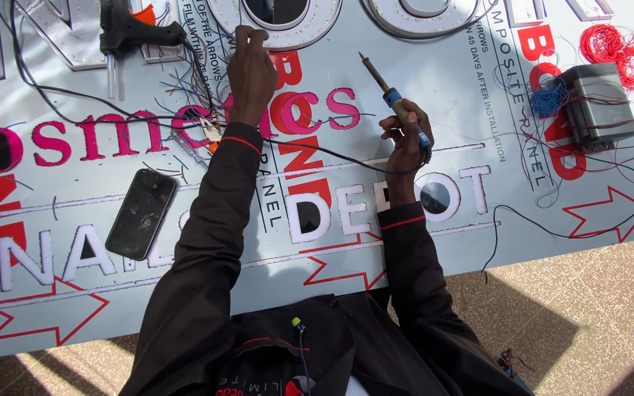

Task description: The person uses a hot glue gun to attach LED strips to the back of large white letters on a signboard. They then use a soldering iron to connect wires to the LED strips, securing the electrical connections for the lighted sign.

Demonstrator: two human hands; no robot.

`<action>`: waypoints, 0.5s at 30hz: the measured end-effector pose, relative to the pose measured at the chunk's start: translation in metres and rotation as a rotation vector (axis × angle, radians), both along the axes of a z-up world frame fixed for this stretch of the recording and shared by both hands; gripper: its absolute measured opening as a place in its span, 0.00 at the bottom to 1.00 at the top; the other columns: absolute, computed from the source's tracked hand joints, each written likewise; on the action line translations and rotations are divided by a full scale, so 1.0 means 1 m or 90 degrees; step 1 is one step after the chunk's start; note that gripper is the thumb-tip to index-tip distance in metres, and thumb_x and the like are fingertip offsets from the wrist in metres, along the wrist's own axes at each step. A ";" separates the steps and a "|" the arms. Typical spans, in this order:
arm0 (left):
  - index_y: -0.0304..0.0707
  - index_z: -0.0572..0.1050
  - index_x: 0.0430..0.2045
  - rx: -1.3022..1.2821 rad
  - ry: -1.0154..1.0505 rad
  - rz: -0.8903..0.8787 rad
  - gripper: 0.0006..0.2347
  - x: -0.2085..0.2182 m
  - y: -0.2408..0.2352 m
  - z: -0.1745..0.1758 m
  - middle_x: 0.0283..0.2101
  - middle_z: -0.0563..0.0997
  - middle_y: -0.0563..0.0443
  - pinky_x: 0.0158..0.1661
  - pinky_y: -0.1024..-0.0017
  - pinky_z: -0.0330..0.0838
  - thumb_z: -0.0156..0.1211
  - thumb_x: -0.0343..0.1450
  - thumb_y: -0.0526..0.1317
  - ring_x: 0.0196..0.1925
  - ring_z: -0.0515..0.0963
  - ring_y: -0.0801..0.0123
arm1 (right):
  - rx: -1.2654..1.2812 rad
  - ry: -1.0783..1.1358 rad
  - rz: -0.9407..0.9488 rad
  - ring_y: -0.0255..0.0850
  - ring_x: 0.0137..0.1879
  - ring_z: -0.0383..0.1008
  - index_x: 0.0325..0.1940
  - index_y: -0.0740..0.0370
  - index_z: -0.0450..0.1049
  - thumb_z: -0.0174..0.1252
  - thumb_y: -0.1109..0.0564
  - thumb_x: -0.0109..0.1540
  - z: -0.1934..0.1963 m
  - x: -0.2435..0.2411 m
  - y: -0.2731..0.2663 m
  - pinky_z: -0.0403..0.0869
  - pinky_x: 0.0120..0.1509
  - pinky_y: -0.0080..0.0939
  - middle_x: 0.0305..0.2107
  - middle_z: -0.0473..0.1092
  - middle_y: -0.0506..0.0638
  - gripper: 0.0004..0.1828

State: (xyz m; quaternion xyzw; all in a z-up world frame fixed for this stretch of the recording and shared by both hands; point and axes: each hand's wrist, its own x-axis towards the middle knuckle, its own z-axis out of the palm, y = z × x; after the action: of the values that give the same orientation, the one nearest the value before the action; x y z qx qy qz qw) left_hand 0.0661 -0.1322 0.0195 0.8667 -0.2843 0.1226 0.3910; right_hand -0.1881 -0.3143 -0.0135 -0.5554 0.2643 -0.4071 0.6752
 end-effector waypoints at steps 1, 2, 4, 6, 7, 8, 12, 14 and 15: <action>0.34 0.78 0.53 0.041 -0.028 -0.017 0.08 0.004 0.000 0.000 0.56 0.75 0.41 0.35 0.64 0.88 0.67 0.80 0.30 0.59 0.86 0.49 | -0.002 -0.003 -0.002 0.43 0.40 0.85 0.63 0.62 0.80 0.59 0.41 0.73 0.000 0.000 -0.001 0.78 0.39 0.36 0.33 0.81 0.58 0.25; 0.32 0.79 0.54 0.083 -0.055 -0.034 0.10 0.009 -0.001 0.001 0.53 0.80 0.40 0.34 0.63 0.86 0.70 0.79 0.31 0.55 0.88 0.50 | -0.003 -0.006 -0.004 0.43 0.40 0.85 0.62 0.61 0.80 0.59 0.42 0.73 0.001 0.001 -0.002 0.77 0.38 0.36 0.33 0.81 0.58 0.24; 0.33 0.79 0.51 0.042 -0.040 -0.053 0.06 0.014 0.005 0.003 0.51 0.82 0.41 0.36 0.65 0.85 0.65 0.82 0.34 0.53 0.88 0.53 | -0.004 -0.009 -0.004 0.44 0.40 0.85 0.63 0.62 0.81 0.59 0.42 0.73 -0.001 0.001 -0.005 0.78 0.38 0.36 0.33 0.81 0.59 0.24; 0.35 0.78 0.47 0.004 -0.026 -0.079 0.05 0.022 0.012 0.008 0.49 0.85 0.41 0.39 0.66 0.83 0.60 0.85 0.38 0.52 0.88 0.57 | 0.000 -0.014 -0.010 0.44 0.40 0.85 0.63 0.62 0.81 0.59 0.42 0.73 -0.002 0.003 -0.006 0.78 0.38 0.36 0.33 0.81 0.59 0.23; 0.33 0.81 0.48 -0.039 -0.023 -0.101 0.06 0.024 0.016 0.011 0.49 0.86 0.40 0.42 0.62 0.82 0.58 0.85 0.35 0.51 0.87 0.55 | -0.003 -0.010 -0.009 0.44 0.40 0.85 0.63 0.62 0.81 0.59 0.41 0.73 -0.002 0.002 -0.006 0.79 0.38 0.37 0.33 0.81 0.59 0.24; 0.31 0.83 0.50 -0.082 -0.021 -0.123 0.08 0.027 0.021 0.013 0.49 0.88 0.38 0.45 0.58 0.81 0.57 0.84 0.33 0.50 0.86 0.53 | -0.006 -0.006 -0.008 0.44 0.40 0.85 0.63 0.62 0.80 0.59 0.41 0.73 -0.003 0.002 -0.006 0.79 0.38 0.37 0.33 0.81 0.59 0.25; 0.28 0.77 0.62 -0.147 -0.012 -0.090 0.15 0.045 0.033 0.023 0.49 0.85 0.36 0.42 0.60 0.77 0.45 0.89 0.40 0.48 0.84 0.56 | -0.010 -0.009 0.003 0.45 0.40 0.85 0.63 0.62 0.81 0.60 0.41 0.73 -0.003 0.003 -0.004 0.79 0.39 0.37 0.34 0.81 0.60 0.25; 0.35 0.76 0.48 -0.143 -0.100 -0.080 0.22 0.053 0.038 0.030 0.48 0.81 0.41 0.53 0.55 0.68 0.34 0.91 0.52 0.49 0.78 0.53 | 0.002 -0.003 0.002 0.45 0.40 0.85 0.62 0.62 0.81 0.60 0.42 0.73 0.002 0.004 -0.002 0.78 0.38 0.37 0.35 0.80 0.60 0.24; 0.35 0.76 0.48 -0.144 -0.101 -0.078 0.22 0.055 0.037 0.024 0.48 0.81 0.41 0.53 0.55 0.68 0.34 0.91 0.52 0.49 0.78 0.53 | 0.001 -0.004 0.005 0.45 0.40 0.85 0.62 0.62 0.81 0.60 0.42 0.73 0.001 0.004 -0.002 0.78 0.38 0.37 0.35 0.80 0.60 0.24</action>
State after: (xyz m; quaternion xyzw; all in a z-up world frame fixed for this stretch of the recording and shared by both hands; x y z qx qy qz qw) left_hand 0.1208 -0.0953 0.0430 0.7858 -0.3509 0.1979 0.4693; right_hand -0.1838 -0.3166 -0.0130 -0.5546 0.2605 -0.4063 0.6779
